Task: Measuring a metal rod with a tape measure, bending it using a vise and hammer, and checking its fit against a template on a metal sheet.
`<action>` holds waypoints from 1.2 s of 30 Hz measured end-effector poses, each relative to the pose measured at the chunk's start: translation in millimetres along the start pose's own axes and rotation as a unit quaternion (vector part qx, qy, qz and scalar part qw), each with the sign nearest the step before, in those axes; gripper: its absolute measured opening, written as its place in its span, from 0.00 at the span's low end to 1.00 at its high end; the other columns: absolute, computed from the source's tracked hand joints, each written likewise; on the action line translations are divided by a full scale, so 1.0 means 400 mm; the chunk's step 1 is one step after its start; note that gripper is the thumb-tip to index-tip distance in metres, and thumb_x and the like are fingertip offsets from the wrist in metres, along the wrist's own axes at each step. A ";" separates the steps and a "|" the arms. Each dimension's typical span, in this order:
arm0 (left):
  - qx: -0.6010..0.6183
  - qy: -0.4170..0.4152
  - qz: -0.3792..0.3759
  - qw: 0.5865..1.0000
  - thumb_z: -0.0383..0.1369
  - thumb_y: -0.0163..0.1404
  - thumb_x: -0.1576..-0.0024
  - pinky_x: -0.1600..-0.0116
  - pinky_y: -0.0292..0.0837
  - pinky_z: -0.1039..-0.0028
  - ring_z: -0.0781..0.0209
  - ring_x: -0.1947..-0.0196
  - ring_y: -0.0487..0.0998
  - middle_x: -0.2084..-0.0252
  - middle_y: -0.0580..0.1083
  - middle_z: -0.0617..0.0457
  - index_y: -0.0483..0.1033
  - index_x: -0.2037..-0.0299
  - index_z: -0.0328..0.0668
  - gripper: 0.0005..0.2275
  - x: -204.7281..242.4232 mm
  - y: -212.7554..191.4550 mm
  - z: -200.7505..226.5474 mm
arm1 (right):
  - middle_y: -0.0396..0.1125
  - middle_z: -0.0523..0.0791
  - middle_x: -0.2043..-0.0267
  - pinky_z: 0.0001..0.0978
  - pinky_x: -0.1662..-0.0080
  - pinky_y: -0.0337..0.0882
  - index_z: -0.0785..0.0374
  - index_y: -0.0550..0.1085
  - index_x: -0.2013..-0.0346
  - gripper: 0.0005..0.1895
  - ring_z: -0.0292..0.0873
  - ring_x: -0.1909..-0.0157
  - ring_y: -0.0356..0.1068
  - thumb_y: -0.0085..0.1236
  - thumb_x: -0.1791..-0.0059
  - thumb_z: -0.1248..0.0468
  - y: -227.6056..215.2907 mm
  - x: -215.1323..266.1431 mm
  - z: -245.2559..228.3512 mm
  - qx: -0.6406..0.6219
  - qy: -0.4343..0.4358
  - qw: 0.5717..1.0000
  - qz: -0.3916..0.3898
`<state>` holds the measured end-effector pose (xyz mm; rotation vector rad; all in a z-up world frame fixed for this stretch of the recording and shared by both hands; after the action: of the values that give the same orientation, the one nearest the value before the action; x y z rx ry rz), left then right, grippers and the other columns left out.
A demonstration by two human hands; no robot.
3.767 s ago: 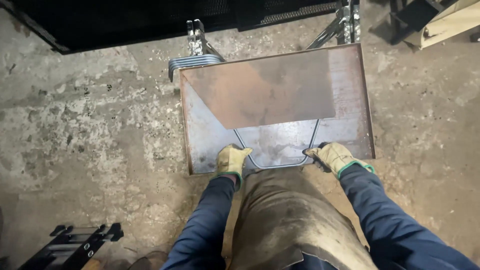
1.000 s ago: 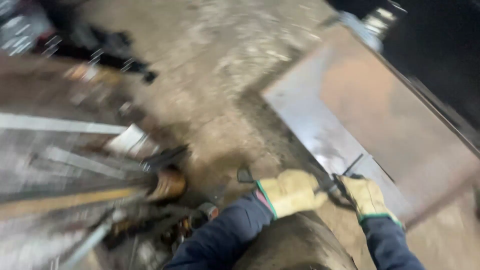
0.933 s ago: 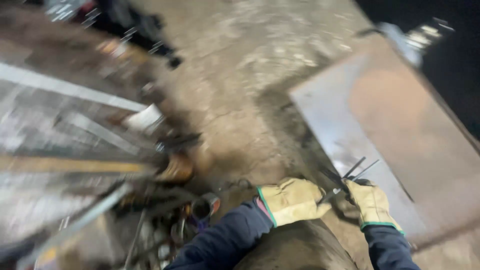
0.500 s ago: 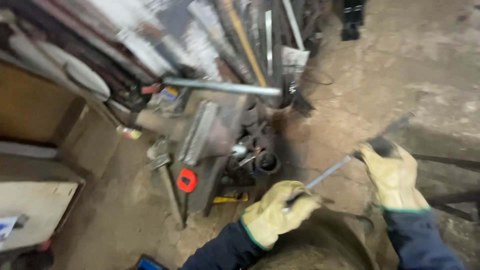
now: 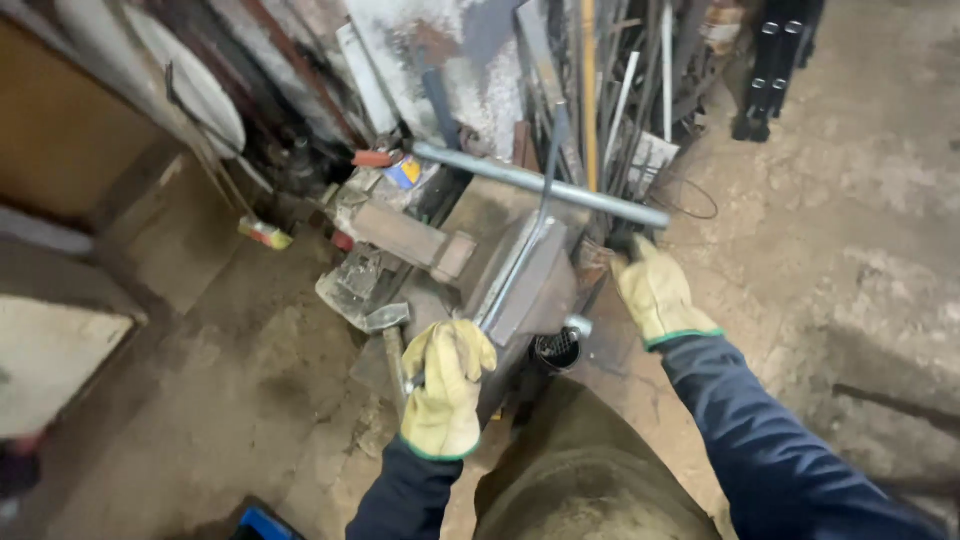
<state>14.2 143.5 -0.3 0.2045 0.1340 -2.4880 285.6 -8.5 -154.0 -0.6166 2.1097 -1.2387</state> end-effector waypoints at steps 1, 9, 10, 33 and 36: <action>-0.135 0.139 -0.018 0.981 0.31 0.30 0.27 0.57 0.67 0.69 0.57 0.69 0.68 0.70 0.67 0.49 0.63 0.65 0.27 0.16 -0.006 -0.003 0.022 | 0.75 0.52 0.50 0.36 0.50 0.74 0.61 0.71 0.39 0.19 0.49 0.50 0.76 0.50 0.45 0.63 0.111 0.034 0.077 0.130 -0.016 0.984 -0.117; -0.038 0.009 -0.031 0.999 0.30 0.32 0.32 0.63 0.68 0.70 0.58 0.73 0.69 0.73 0.67 0.50 0.65 0.68 0.32 0.14 -0.051 0.011 -0.013 | 0.71 0.57 0.48 0.45 0.46 0.71 0.61 0.62 0.32 0.35 0.56 0.45 0.72 0.54 0.52 0.53 0.277 0.091 0.161 0.027 0.189 0.925 -0.327; -0.051 0.073 -0.049 0.995 0.30 0.33 0.33 0.62 0.68 0.70 0.57 0.72 0.69 0.72 0.65 0.48 0.65 0.61 0.27 0.12 -0.050 0.014 -0.009 | 0.73 0.57 0.50 0.44 0.47 0.72 0.67 0.59 0.30 0.34 0.55 0.47 0.74 0.48 0.47 0.53 0.347 0.091 0.206 0.065 0.156 0.926 -0.338; -0.703 0.344 -0.080 0.617 0.31 0.45 0.51 0.43 0.68 0.54 0.42 0.40 0.70 0.40 0.71 0.34 0.66 0.38 0.21 0.29 0.039 0.001 -0.127 | 0.72 0.49 0.62 0.48 0.55 0.72 0.56 0.78 0.61 0.14 0.54 0.60 0.72 0.63 0.58 0.54 0.278 0.403 -0.253 -0.227 -0.245 0.866 -0.373; -0.654 0.367 -0.058 0.659 0.31 0.44 0.49 0.37 0.67 0.56 0.43 0.38 0.70 0.42 0.71 0.34 0.67 0.42 0.19 0.25 0.022 -0.003 -0.068 | 0.70 0.50 0.72 0.50 0.61 0.71 0.60 0.75 0.73 0.12 0.54 0.68 0.70 0.60 0.55 0.54 0.479 0.465 -0.213 -0.266 -0.349 0.828 -0.348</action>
<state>9.7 143.2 -28.5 0.5309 2.1752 -1.6308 78.0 8.0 -341.3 -1.8919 1.5797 -0.5297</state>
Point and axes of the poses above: each hand's wrist, its own x-axis away from the middle knuckle, its own y-axis out of the palm, z = x × y, the point moved 3 cm from there along -x, towards the middle knuckle
